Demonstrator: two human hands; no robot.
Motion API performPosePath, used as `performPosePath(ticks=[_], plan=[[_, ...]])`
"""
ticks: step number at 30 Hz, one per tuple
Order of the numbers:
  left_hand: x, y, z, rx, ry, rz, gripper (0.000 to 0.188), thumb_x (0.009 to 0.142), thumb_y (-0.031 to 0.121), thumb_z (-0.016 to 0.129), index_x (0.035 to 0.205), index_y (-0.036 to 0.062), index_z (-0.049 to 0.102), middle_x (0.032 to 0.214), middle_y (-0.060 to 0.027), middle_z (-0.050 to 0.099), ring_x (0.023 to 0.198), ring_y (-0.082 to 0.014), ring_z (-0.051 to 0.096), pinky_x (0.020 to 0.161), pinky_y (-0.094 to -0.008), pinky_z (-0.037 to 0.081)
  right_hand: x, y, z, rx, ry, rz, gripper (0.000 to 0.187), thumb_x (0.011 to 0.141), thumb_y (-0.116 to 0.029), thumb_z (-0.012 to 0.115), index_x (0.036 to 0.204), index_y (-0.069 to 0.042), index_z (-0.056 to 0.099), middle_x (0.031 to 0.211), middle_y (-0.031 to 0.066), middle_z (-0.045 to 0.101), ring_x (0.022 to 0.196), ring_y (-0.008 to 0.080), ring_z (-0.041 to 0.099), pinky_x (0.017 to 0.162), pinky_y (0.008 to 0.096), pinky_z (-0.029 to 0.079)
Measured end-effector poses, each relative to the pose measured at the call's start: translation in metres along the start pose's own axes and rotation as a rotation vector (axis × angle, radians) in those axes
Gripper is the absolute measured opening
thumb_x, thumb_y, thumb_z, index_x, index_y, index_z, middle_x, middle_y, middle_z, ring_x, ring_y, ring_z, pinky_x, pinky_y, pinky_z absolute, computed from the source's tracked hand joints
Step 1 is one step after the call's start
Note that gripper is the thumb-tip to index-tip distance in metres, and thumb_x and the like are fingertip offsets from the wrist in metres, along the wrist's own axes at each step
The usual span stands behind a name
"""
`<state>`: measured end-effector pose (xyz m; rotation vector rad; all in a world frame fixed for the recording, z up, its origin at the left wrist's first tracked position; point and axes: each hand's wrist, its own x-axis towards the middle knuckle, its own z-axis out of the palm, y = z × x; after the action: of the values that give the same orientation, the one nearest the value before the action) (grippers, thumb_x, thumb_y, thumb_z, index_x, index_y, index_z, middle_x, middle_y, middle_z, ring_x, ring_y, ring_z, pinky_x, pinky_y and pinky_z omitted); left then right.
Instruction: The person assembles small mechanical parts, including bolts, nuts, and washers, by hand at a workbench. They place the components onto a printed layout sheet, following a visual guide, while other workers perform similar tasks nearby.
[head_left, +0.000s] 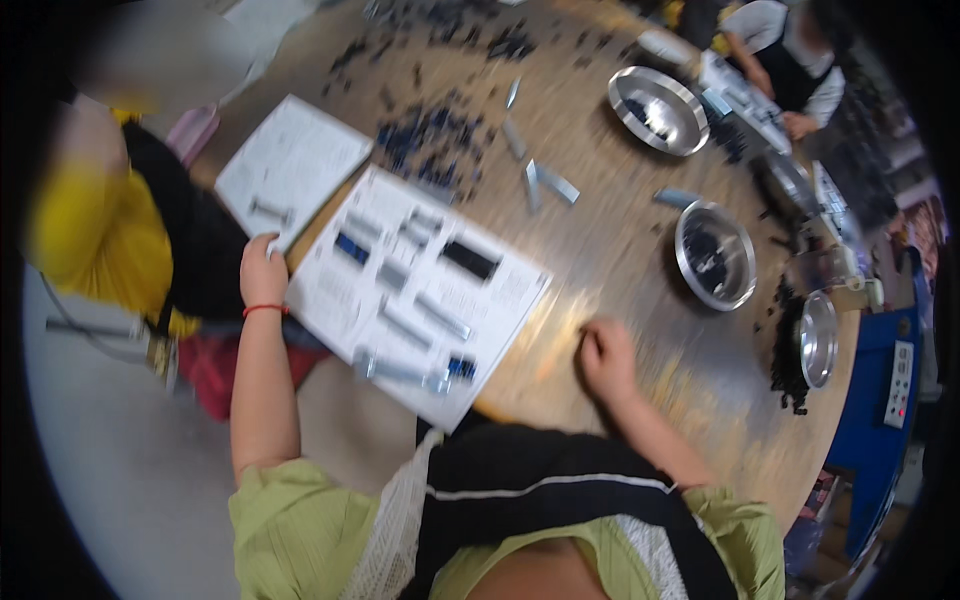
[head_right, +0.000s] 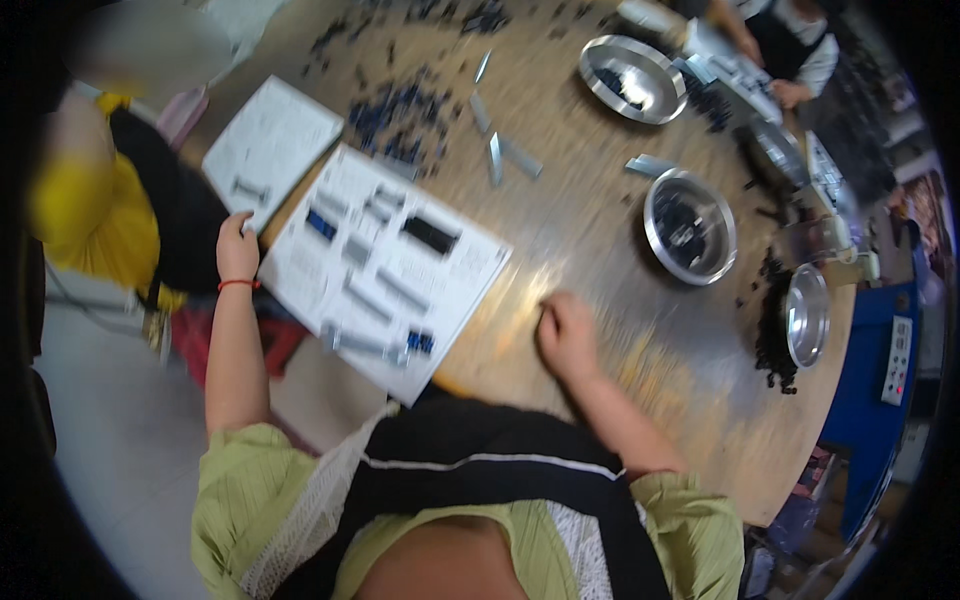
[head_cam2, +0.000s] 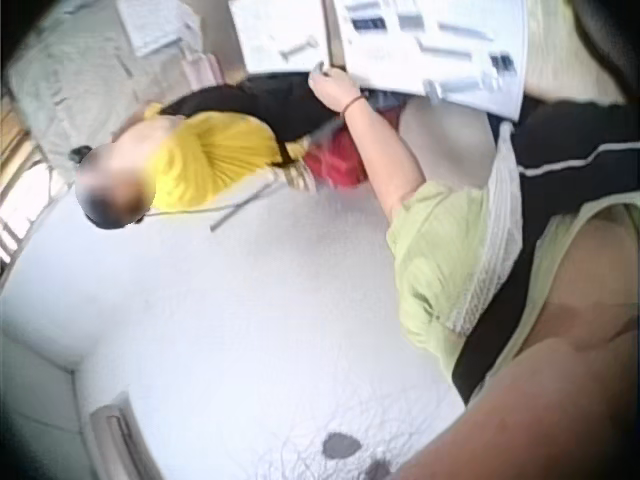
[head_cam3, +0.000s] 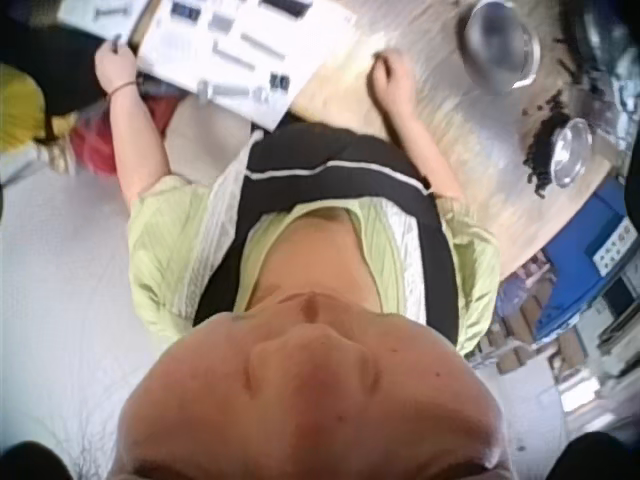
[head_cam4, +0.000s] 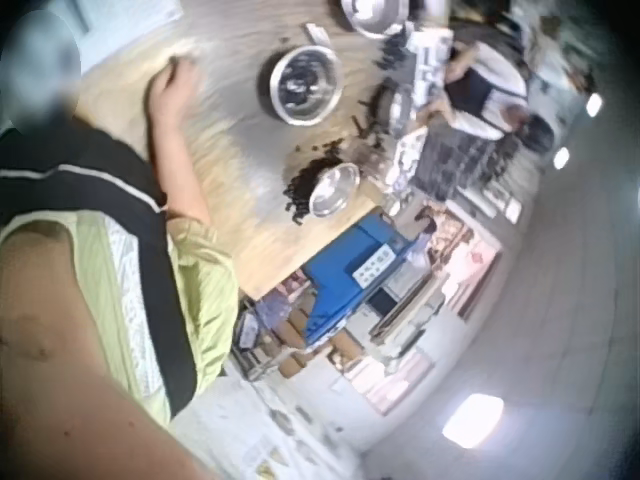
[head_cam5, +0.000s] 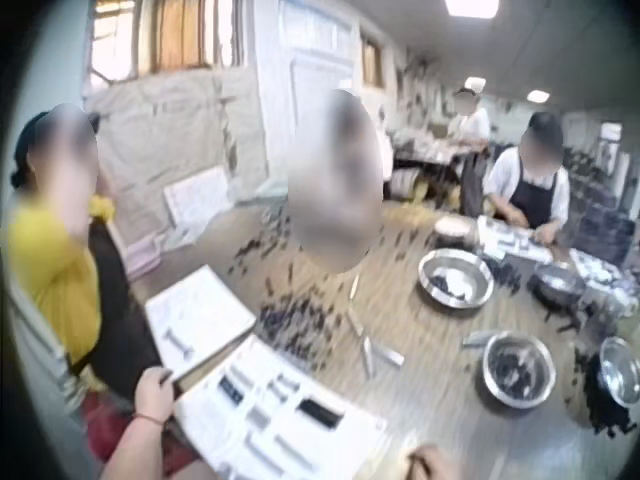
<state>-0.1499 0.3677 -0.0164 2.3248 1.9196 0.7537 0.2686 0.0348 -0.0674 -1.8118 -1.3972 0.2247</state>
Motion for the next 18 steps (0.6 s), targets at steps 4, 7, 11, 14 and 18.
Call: performPosePath(ticks=[4, 7, 11, 14, 18], plan=[[-0.077, -0.030, -0.022, -0.053, -0.059, -0.333, 0.024, 0.090, 0.016, 0.055, 0.102, 0.0026, 0.070, 0.109, -0.0180, 0.066, 0.104, -0.0328, 0.063, 0.092, -0.0389, 0.049, 0.022, -0.014, 0.016, 0.002, -0.126, 0.004, 0.042, 0.082, -0.007, 0.060, 0.123, 0.002, 0.054, 0.129, 0.0224, 0.050, 0.117, 0.0404, 0.048, 0.102, 0.0430, 0.039], [-0.108, -0.076, 0.005, -0.110, -0.037, -0.244, 0.033, 0.095, 0.020, 0.053, 0.117, -0.0024, 0.062, 0.110, -0.0175, 0.067, 0.094, -0.0295, 0.067, 0.082, -0.0384, 0.052, 0.040, -0.026, 0.040, -0.005, -0.126, -0.028, 0.050, 0.081, -0.011, 0.061, 0.128, 0.002, 0.051, 0.133, 0.0230, 0.048, 0.121, 0.0404, 0.045, 0.105, 0.0438, 0.037], [-0.097, -0.056, 0.028, -0.725, -0.129, -0.687, 0.043, 0.098, 0.017, 0.052, 0.136, -0.0027, 0.046, 0.099, -0.0114, 0.066, 0.081, -0.0150, 0.065, 0.064, -0.0275, 0.053, 0.053, -0.033, 0.052, -0.042, -0.177, -0.008, 0.053, 0.080, -0.012, 0.062, 0.129, 0.003, 0.049, 0.134, 0.0231, 0.048, 0.122, 0.0410, 0.044, 0.106, 0.0452, 0.036], [-0.087, -0.047, 0.029, -0.681, -0.021, -0.745, 0.050, 0.092, 0.007, 0.055, 0.139, -0.0026, 0.042, 0.089, -0.0119, 0.067, 0.066, -0.0143, 0.063, 0.055, -0.0254, 0.052, 0.056, -0.033, 0.055, -0.046, -0.170, 0.027, 0.051, 0.079, -0.012, 0.063, 0.127, 0.003, 0.051, 0.133, 0.0230, 0.049, 0.120, 0.0414, 0.045, 0.105, 0.0452, 0.037], [-0.075, -0.069, 0.045, -0.565, -0.105, -0.594, 0.040, 0.081, 0.002, 0.056, 0.119, -0.0031, 0.063, 0.080, -0.0103, 0.068, 0.058, -0.0132, 0.060, 0.050, -0.0278, 0.046, 0.052, -0.027, 0.053, -0.063, -0.159, -0.002, 0.047, 0.079, -0.012, 0.064, 0.123, 0.002, 0.054, 0.130, 0.0223, 0.052, 0.118, 0.0409, 0.048, 0.103, 0.0455, 0.038]])
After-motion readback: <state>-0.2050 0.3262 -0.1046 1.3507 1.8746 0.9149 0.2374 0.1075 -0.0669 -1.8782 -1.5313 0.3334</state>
